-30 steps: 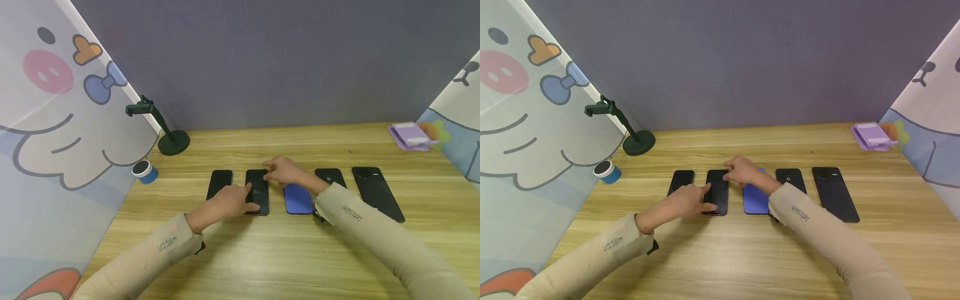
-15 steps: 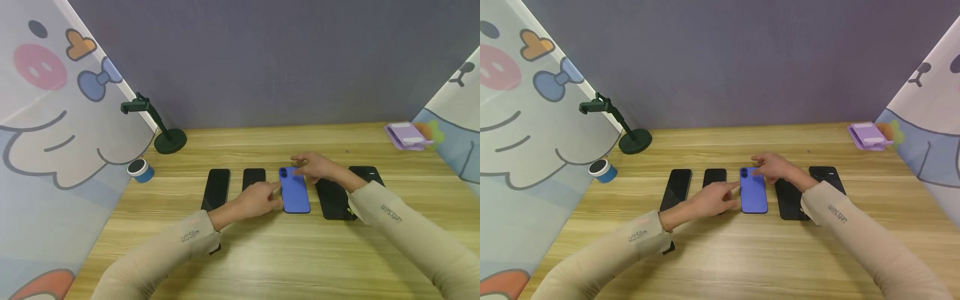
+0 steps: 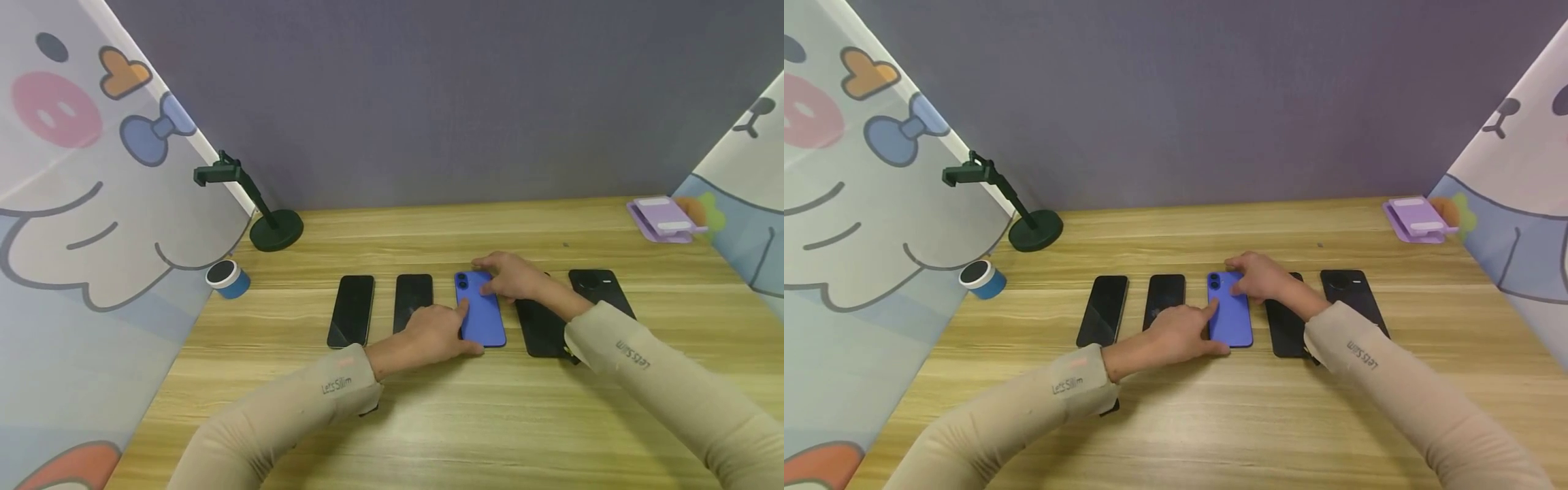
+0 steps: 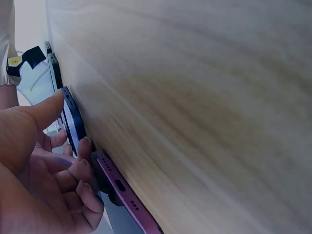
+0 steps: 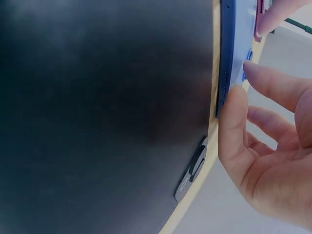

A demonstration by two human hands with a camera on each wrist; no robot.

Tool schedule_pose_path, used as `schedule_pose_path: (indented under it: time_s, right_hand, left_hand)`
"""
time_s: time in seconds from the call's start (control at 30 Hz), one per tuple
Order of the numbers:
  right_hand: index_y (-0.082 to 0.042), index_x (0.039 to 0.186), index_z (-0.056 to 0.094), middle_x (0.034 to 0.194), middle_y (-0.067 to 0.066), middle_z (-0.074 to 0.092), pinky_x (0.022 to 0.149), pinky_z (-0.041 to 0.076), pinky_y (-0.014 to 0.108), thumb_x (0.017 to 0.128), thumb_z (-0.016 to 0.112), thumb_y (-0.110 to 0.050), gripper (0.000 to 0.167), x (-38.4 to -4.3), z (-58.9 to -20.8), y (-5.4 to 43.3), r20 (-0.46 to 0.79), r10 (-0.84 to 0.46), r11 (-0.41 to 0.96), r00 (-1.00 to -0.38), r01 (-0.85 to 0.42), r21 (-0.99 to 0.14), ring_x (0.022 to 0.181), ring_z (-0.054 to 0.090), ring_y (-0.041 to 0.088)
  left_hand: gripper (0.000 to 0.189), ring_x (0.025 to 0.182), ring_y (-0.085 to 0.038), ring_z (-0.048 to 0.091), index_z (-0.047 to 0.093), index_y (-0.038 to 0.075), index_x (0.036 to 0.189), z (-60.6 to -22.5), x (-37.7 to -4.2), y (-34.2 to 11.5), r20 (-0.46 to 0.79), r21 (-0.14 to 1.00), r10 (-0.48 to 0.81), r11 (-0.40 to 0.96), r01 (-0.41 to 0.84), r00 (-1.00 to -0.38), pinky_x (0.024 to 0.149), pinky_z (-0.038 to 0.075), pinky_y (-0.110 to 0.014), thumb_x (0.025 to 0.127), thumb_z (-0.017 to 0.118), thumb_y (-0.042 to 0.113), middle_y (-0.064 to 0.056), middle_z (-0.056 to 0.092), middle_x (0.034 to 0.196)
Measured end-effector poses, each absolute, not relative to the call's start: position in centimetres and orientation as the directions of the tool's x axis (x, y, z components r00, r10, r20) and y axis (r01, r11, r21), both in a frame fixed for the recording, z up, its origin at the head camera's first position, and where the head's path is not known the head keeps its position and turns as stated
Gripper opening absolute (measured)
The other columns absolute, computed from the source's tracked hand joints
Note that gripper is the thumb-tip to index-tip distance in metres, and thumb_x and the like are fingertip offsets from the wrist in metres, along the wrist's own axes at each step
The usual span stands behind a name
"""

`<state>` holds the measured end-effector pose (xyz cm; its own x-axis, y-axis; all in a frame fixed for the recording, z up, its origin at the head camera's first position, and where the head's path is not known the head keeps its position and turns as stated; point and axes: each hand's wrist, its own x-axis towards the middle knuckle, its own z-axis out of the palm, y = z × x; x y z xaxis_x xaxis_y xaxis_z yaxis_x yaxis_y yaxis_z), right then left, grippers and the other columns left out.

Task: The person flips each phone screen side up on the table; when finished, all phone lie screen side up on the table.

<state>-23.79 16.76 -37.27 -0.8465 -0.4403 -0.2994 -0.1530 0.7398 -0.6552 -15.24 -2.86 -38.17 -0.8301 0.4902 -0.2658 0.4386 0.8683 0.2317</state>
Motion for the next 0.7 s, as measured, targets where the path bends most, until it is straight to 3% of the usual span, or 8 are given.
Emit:
schedule_pose_path:
  time_s: [0.33, 0.43, 0.53, 0.67, 0.7]
  right_hand:
    - [-0.004, 0.151, 0.045, 0.14, 0.026, 0.053, 0.047, 0.046, 0.031, 0.095, 0.068, -0.015, 0.062, -22.7, -37.0, 16.3, -0.253, -0.408, 0.815, -0.877, -0.225, -0.535, 0.043, 0.052, 0.016]
    - [-0.003, 0.149, 0.047, 0.141, 0.027, 0.055, 0.06, 0.05, 0.035, 0.094, 0.069, -0.017, 0.061, -22.5, -37.1, 16.0, -0.221, -0.402, 0.837, -0.889, -0.258, -0.483, 0.062, 0.064, 0.021]
    - [-0.002, 0.148, 0.048, 0.143, 0.027, 0.053, 0.074, 0.05, 0.04, 0.093, 0.07, -0.018, 0.061, -22.4, -37.1, 15.8, -0.204, -0.392, 0.853, -0.897, -0.272, -0.445, 0.084, 0.066, 0.029]
    - [-0.001, 0.148, 0.047, 0.144, 0.03, 0.05, 0.071, 0.051, 0.04, 0.094, 0.068, -0.017, 0.06, -22.4, -37.0, 15.6, -0.218, -0.387, 0.862, -0.896, -0.267, -0.431, 0.081, 0.065, 0.03]
    - [0.0, 0.148, 0.048, 0.144, 0.031, 0.05, 0.074, 0.051, 0.039, 0.094, 0.068, -0.017, 0.059, -22.5, -37.0, 15.5, -0.216, -0.389, 0.864, -0.896, -0.274, -0.422, 0.087, 0.065, 0.029]
  left_hand:
    - [0.095, 0.102, -0.015, 0.069, 0.034, 0.011, 0.157, -38.3, -15.0, -2.2, -0.268, 0.109, 0.472, 0.881, 0.46, -0.84, 0.075, 0.055, -0.032, 0.088, 0.06, 0.07, -0.004, 0.07, 0.127]
    - [0.093, 0.109, -0.017, 0.068, 0.033, 0.011, 0.158, -38.4, -14.9, -2.0, -0.268, 0.085, 0.462, 0.885, 0.457, -0.845, 0.077, 0.055, -0.032, 0.089, 0.059, 0.069, -0.004, 0.068, 0.131]
    - [0.091, 0.111, -0.017, 0.067, 0.033, 0.011, 0.158, -38.4, -14.8, -1.9, -0.268, 0.069, 0.46, 0.886, 0.459, -0.847, 0.076, 0.055, -0.032, 0.091, 0.057, 0.068, -0.004, 0.067, 0.131]
    - [0.09, 0.107, -0.017, 0.069, 0.034, 0.01, 0.157, -38.4, -14.7, -1.8, -0.255, 0.038, 0.467, 0.88, 0.473, -0.847, 0.071, 0.055, -0.032, 0.091, 0.056, 0.068, -0.004, 0.069, 0.127]
    - [0.09, 0.105, -0.017, 0.069, 0.035, 0.01, 0.157, -38.4, -14.7, -1.8, -0.25, 0.029, 0.468, 0.879, 0.476, -0.848, 0.069, 0.055, -0.032, 0.091, 0.056, 0.068, -0.004, 0.07, 0.126]
